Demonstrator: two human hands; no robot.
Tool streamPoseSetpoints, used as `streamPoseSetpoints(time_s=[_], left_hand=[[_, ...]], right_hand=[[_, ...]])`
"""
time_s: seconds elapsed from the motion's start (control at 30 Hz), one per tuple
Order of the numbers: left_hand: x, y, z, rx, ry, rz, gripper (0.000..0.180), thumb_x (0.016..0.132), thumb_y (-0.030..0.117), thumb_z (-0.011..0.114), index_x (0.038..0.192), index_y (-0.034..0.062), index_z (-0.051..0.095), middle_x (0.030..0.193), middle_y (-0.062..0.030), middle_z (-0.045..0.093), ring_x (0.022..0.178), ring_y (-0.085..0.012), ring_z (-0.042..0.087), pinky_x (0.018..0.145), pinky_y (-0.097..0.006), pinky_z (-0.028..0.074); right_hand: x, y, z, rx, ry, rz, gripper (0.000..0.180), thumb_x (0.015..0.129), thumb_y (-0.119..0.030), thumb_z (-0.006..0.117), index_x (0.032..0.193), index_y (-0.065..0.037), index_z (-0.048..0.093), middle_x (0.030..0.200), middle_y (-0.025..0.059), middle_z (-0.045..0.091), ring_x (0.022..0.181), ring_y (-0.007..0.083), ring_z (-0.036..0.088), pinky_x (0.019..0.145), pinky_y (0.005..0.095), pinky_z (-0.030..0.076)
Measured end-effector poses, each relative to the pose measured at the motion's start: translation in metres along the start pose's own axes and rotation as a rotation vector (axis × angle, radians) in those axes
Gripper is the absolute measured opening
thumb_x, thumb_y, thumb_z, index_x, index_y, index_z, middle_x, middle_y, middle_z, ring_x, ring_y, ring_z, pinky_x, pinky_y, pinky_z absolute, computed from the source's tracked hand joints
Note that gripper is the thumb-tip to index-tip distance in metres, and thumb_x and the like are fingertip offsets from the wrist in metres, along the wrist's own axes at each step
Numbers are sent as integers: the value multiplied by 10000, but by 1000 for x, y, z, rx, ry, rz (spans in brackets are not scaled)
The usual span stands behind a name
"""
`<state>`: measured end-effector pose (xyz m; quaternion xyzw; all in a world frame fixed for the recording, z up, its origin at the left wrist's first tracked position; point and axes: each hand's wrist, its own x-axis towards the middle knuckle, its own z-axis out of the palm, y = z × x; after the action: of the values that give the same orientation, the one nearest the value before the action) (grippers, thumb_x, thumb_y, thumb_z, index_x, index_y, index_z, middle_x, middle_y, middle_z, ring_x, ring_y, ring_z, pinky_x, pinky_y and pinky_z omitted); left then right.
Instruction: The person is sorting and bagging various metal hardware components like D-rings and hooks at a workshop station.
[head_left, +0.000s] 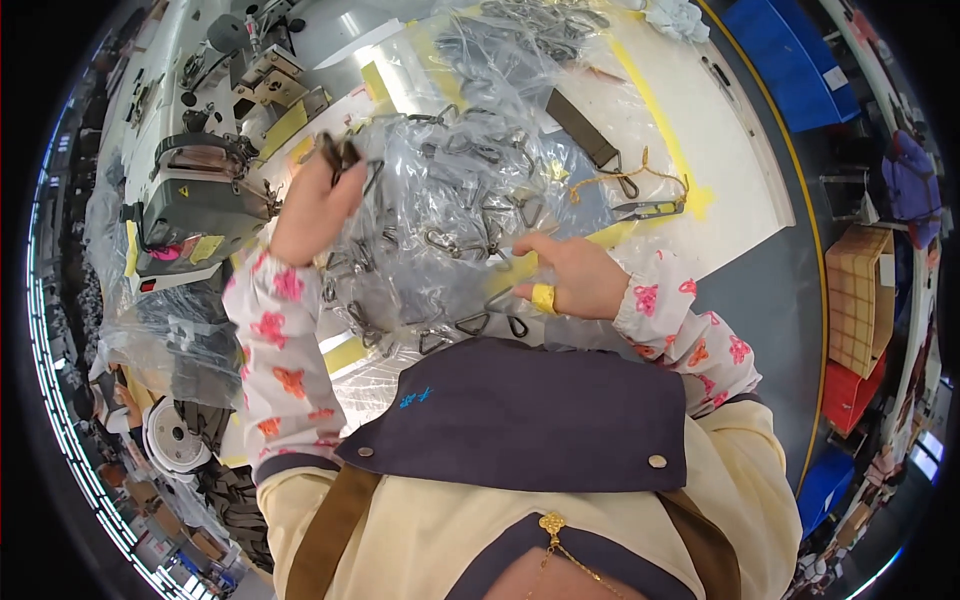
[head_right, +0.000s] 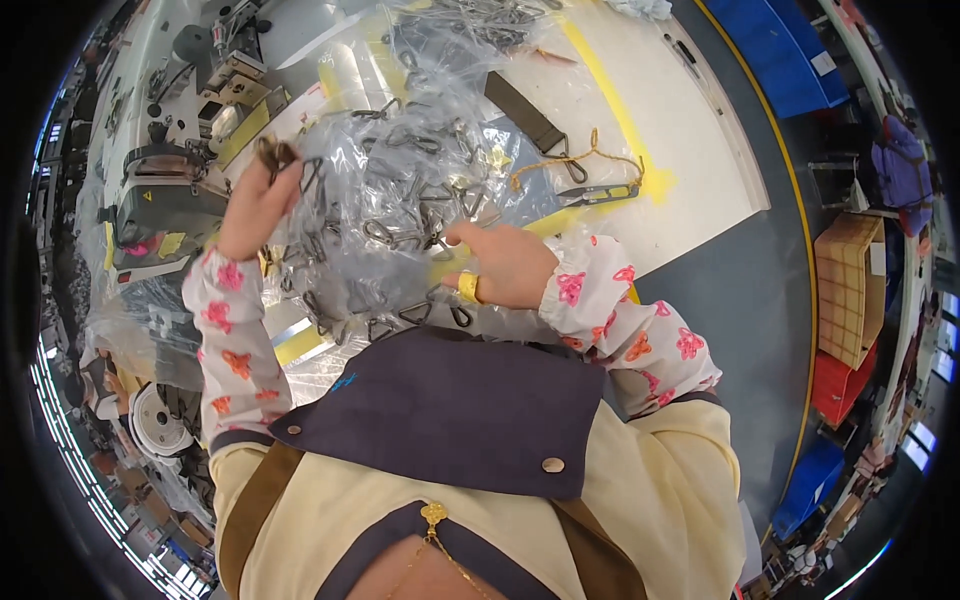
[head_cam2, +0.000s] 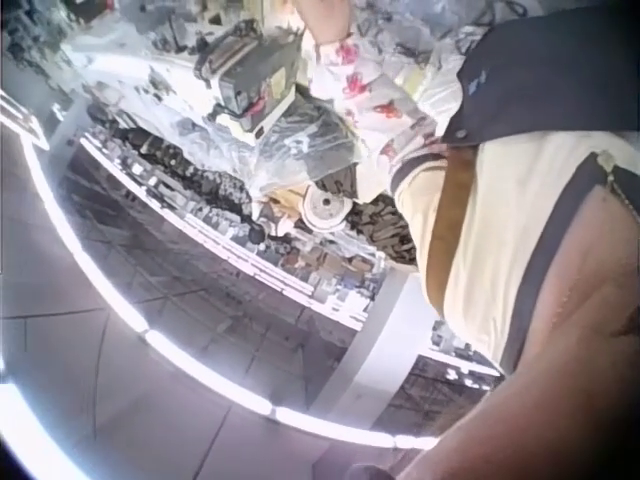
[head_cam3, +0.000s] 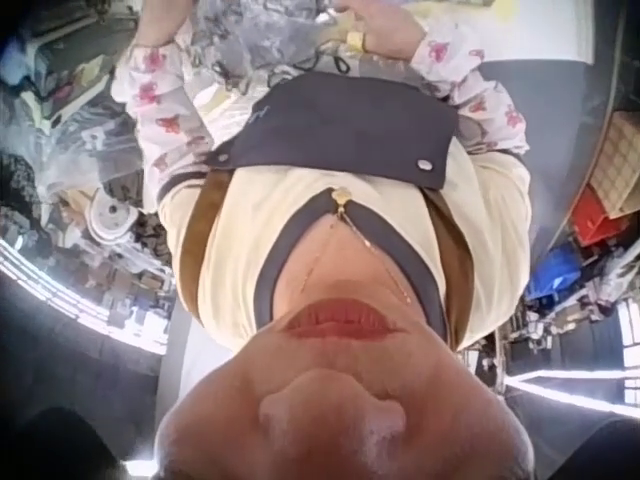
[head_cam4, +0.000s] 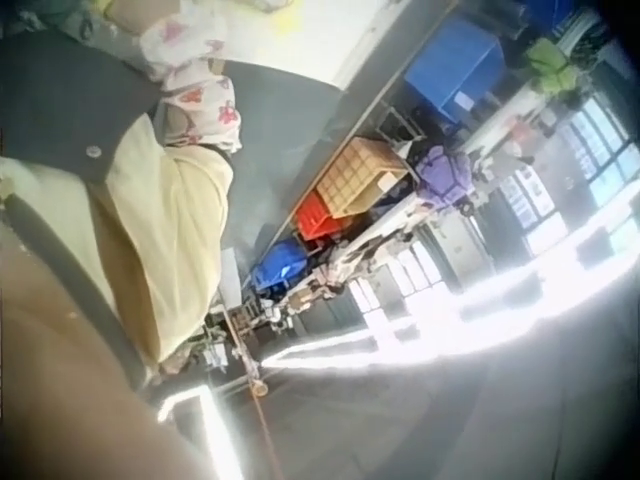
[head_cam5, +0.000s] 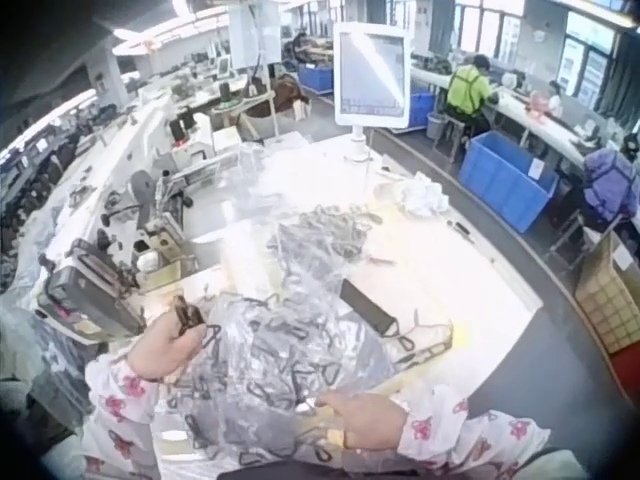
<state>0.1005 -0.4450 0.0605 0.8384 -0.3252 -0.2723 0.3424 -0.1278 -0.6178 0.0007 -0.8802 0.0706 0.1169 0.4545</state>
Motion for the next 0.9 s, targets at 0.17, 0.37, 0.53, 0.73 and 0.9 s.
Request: streamPoseSetpoints(time_s=[0.17, 0.37, 0.53, 0.73, 0.9], left_hand=[[125, -13, 23, 652, -257, 333, 188, 792, 175, 494, 908, 27, 505, 585, -13, 480, 512, -89, 446, 464, -224, 343], [184, 44, 49, 475, -427, -77, 208, 782, 156, 486, 908, 29, 592, 854, -176, 575, 826, -231, 570, 695, -325, 458], [173, -37, 43, -769, -157, 114, 316, 823, 48, 456, 1112, -80, 446, 1100, -149, 499, 938, -208, 533, 805, -277, 430], [0, 4, 40, -530, 81, 26, 289, 821, 64, 476, 1099, -5, 505, 1073, -85, 548, 922, -136, 534, 791, -259, 416], [-92, 21, 114, 184, -21, 403, 539, 642, 140, 657, 1127, 32, 447, 964, -122, 532, 862, -255, 513, 743, -316, 404]], right_hand=[[-6, -3, -5, 41, -10, -43, 378, 720, -310, 628, 971, -60, 497, 698, 167, 563, 675, 331, 556, 594, 368, 428], [-31, 14, -2, 99, 151, -36, 360, 744, -345, 586, 947, -61, 500, 576, 144, 540, 580, 327, 543, 539, 402, 419], [-33, 23, 6, 76, 124, -11, 376, 735, -359, 592, 957, -67, 508, 611, 139, 550, 607, 326, 547, 564, 388, 429], [-37, 28, 1, 123, 146, 77, 362, 713, -257, 648, 956, -23, 517, 615, 85, 522, 574, 219, 520, 565, 306, 415], [-27, 28, 10, 70, 124, 67, 328, 709, -252, 647, 908, -10, 546, 700, 101, 552, 624, 188, 514, 601, 283, 415]])
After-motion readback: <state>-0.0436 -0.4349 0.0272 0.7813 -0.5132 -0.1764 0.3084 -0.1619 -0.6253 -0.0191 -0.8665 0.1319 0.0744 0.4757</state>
